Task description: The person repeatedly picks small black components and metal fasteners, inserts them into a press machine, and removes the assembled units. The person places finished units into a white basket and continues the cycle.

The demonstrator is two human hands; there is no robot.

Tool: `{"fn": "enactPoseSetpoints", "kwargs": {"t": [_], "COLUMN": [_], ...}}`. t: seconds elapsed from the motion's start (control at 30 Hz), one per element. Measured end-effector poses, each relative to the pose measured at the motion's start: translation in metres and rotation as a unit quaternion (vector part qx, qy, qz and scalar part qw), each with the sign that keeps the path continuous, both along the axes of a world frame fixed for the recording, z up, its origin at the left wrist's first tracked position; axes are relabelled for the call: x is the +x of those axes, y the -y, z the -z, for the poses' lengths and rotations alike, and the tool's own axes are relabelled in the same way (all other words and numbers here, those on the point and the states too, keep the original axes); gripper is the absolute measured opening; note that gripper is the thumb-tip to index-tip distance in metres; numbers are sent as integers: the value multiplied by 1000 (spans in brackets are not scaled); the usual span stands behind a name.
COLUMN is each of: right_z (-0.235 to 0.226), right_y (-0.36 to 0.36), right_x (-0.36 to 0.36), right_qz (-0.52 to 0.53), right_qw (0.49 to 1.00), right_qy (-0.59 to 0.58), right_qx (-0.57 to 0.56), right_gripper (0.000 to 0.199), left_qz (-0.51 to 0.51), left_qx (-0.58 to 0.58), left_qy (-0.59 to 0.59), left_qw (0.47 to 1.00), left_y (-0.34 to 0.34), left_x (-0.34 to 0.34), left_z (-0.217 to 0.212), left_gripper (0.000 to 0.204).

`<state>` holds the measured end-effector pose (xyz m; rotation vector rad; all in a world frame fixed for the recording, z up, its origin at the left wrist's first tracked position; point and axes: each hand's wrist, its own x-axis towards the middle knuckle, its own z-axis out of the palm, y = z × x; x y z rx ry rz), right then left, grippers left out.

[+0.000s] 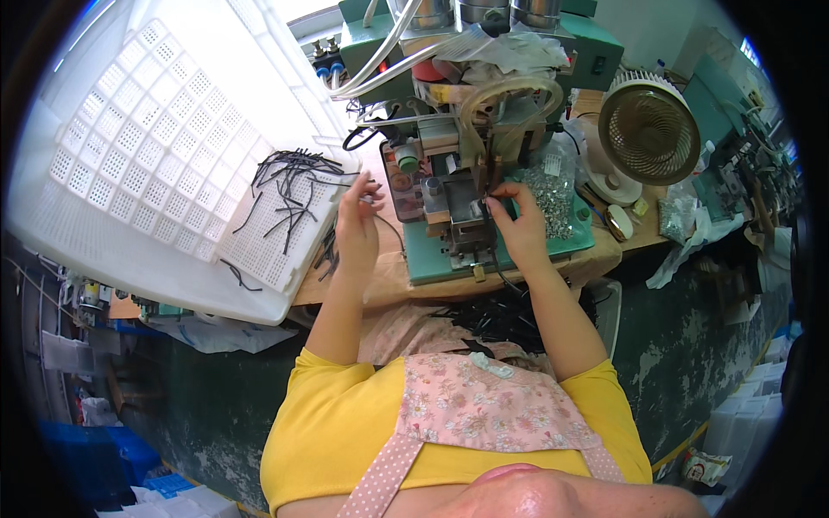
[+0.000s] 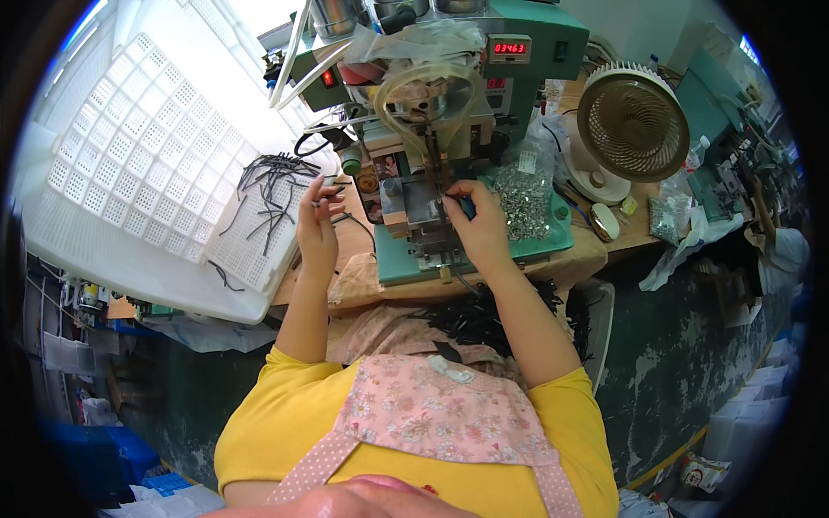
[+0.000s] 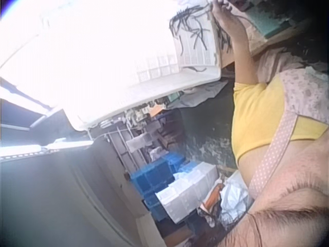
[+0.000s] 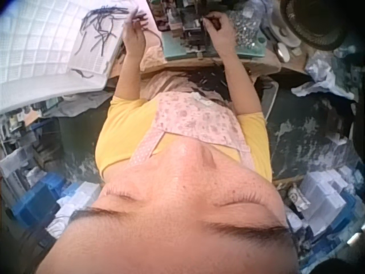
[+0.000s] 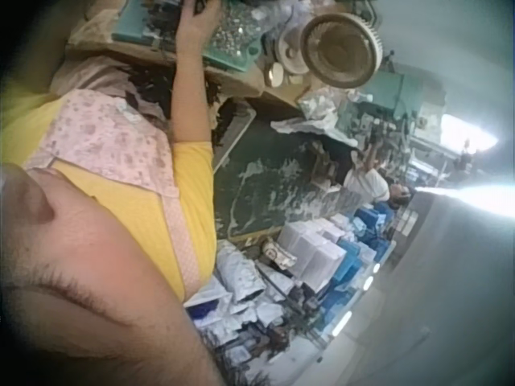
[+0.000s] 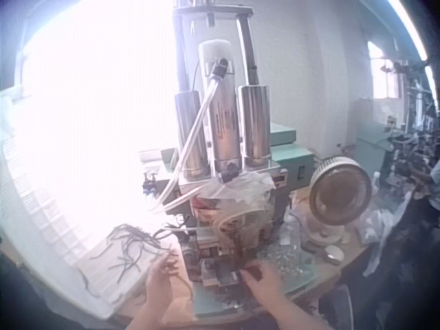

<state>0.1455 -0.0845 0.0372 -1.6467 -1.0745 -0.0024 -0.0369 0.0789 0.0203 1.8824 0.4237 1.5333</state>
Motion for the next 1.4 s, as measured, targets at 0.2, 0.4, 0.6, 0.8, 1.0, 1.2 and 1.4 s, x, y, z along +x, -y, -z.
{"fn": "enactPoseSetpoints", "kwargs": {"t": [0.2, 0.4, 0.6, 0.8, 1.0, 1.2, 1.4], "right_z": [-1, -4, 24, 69, 104, 94, 97], "right_y": [-4, 17, 60, 85, 74, 49, 43], "right_x": [-3, 24, 82, 120, 103, 101, 91], "right_qz": [-39, 57, 169, 141, 211, 153, 164], "right_qw": [993, 991, 980, 981, 924, 942, 979], "right_qy": [-107, 120, 1, 77, 267, 284, 116], "right_qx": [46, 31, 110, -108, -174, -88, 17], "right_gripper": [17, 15, 14, 16, 31, 24, 17], "left_qz": [23, 123, 114, 118, 112, 68, -148], "left_qx": [316, 322, 337, 343, 331, 330, 136], "left_qy": [-59, -43, -29, -58, -54, -42, -155], "left_qw": [947, 938, 934, 930, 936, 941, 967], "left_y": [73, 89, 81, 78, 78, 77, 4], "left_x": [25, 58, 63, 66, 66, 54, 0], "left_z": [-29, -22, -15, -6, -1, 14, 64], "left_gripper": [34, 29, 29, 31, 29, 29, 33]}}
